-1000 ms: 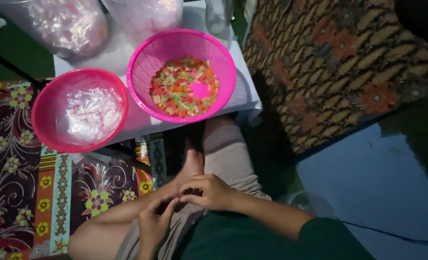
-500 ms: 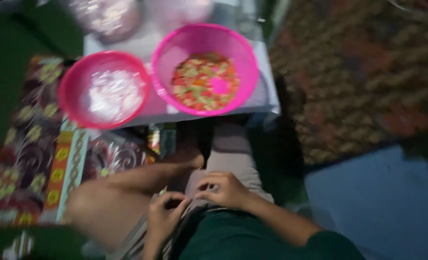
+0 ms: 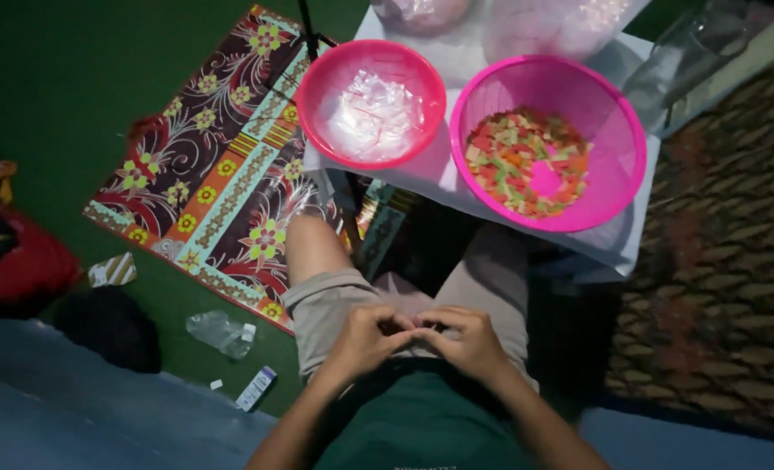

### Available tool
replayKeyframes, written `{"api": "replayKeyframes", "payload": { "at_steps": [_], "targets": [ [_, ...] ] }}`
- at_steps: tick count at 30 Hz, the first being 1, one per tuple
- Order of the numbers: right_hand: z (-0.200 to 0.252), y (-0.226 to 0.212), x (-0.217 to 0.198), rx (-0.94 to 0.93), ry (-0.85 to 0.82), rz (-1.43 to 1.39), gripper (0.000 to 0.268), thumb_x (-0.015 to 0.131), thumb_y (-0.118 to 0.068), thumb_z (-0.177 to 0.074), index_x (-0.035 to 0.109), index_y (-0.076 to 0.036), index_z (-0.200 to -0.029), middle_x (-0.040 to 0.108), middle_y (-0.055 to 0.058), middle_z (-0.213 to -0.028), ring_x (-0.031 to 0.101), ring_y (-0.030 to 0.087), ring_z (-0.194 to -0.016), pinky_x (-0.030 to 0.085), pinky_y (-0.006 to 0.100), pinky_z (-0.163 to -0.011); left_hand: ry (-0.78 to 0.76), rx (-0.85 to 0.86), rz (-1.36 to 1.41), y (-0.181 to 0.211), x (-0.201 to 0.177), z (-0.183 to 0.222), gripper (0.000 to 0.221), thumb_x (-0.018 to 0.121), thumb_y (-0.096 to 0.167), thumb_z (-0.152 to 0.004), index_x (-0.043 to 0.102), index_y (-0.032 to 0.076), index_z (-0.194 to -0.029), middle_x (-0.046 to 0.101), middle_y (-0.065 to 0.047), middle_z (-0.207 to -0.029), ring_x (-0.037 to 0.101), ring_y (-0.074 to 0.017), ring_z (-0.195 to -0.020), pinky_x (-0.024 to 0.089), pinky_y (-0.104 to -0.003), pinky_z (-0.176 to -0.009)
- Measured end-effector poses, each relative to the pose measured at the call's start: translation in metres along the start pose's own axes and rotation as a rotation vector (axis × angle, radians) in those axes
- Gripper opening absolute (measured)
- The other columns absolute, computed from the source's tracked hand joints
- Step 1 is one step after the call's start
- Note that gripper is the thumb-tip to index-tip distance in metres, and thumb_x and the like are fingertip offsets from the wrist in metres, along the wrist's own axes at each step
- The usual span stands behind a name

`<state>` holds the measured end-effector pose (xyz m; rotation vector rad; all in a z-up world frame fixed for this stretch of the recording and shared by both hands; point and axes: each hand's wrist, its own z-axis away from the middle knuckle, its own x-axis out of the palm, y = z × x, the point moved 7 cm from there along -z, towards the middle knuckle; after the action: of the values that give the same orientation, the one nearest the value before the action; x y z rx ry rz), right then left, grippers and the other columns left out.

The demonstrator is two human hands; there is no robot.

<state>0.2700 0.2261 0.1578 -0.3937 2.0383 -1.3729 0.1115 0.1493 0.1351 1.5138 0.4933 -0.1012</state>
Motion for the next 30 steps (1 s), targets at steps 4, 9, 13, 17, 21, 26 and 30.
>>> {"api": "replayKeyframes", "payload": {
  "at_steps": [4, 9, 13, 17, 21, 26, 30],
  "targets": [
    [-0.018, -0.003, 0.004, 0.038, 0.014, 0.019, 0.009, 0.085, -0.011, -0.081, 0.085, -0.011, -0.090, 0.083, 0.011, -0.077, 0.080, 0.031, -0.072, 0.063, 0.038, -0.061, -0.034, -0.118, 0.137, -0.009, -0.017, -0.009, 0.014, 0.092, 0.010, -0.070, 0.081, 0.009, -0.080, 0.078, -0.014, -0.070, 0.076, -0.0241, -0.066, 0.060, -0.033, -0.056],
    [-0.038, -0.003, 0.015, 0.077, 0.078, 0.219, 0.004, 0.084, -0.015, -0.081, 0.085, -0.015, -0.085, 0.082, 0.005, -0.071, 0.078, 0.026, -0.065, 0.061, 0.033, -0.056, -0.041, -0.188, 0.245, -0.033, -0.031, -0.025, 0.013, 0.088, 0.009, -0.081, 0.077, 0.004, -0.087, 0.078, -0.014, -0.073, 0.075, -0.0220, -0.067, 0.062, -0.031, -0.059],
    [-0.056, -0.012, 0.029, 0.050, 0.104, 0.460, 0.007, 0.081, -0.013, -0.075, 0.080, -0.011, -0.082, 0.078, 0.005, -0.073, 0.073, 0.024, -0.060, 0.057, 0.031, -0.053, 0.098, -0.017, -0.046, -0.002, -0.051, -0.041, 0.014, 0.075, 0.007, -0.080, 0.069, 0.007, -0.093, 0.075, -0.012, -0.080, 0.073, -0.0276, -0.070, 0.060, -0.034, -0.061],
    [-0.080, -0.036, 0.015, 0.135, 0.010, 0.413, 0.015, 0.081, -0.017, -0.075, 0.082, -0.009, -0.088, 0.080, 0.001, -0.077, 0.063, 0.016, -0.049, 0.049, 0.027, -0.047, 0.030, 0.154, -0.043, 0.030, -0.056, -0.062, 0.020, 0.069, 0.001, -0.078, 0.067, 0.004, -0.098, 0.074, -0.008, -0.084, 0.068, -0.0223, -0.066, 0.054, -0.031, -0.060],
    [-0.080, -0.059, -0.062, 0.162, -0.085, 0.335, 0.027, 0.088, -0.024, -0.072, 0.083, -0.012, -0.095, 0.084, 0.001, -0.086, 0.073, 0.015, -0.057, 0.058, 0.026, -0.054, -0.155, 0.164, 0.039, 0.045, -0.061, -0.087, 0.019, 0.067, 0.001, -0.077, 0.068, 0.002, -0.096, 0.075, -0.007, -0.083, 0.069, -0.0212, -0.067, 0.055, -0.029, -0.063],
    [-0.034, -0.059, -0.257, 0.435, 0.432, 0.226, 0.022, 0.079, -0.007, -0.079, 0.080, 0.001, -0.099, 0.078, 0.006, -0.076, 0.066, 0.011, -0.055, 0.053, 0.022, -0.051, -0.482, 0.181, 0.031, 0.073, -0.041, -0.133, 0.012, 0.070, 0.008, -0.080, 0.070, 0.009, -0.092, 0.076, -0.002, -0.080, 0.069, -0.0166, -0.065, 0.056, -0.026, -0.063],
    [-0.037, -0.043, -0.461, 0.110, 0.750, 0.525, 0.022, 0.055, 0.022, -0.113, 0.047, 0.005, -0.103, 0.059, 0.021, -0.102, 0.058, 0.028, -0.083, 0.051, 0.035, -0.074, -0.714, 0.275, 0.155, 0.071, -0.013, -0.180, 0.019, 0.073, -0.001, -0.075, 0.074, 0.007, -0.092, 0.073, 0.000, -0.076, 0.066, -0.0097, -0.060, 0.055, -0.021, -0.055]
  ]
}}
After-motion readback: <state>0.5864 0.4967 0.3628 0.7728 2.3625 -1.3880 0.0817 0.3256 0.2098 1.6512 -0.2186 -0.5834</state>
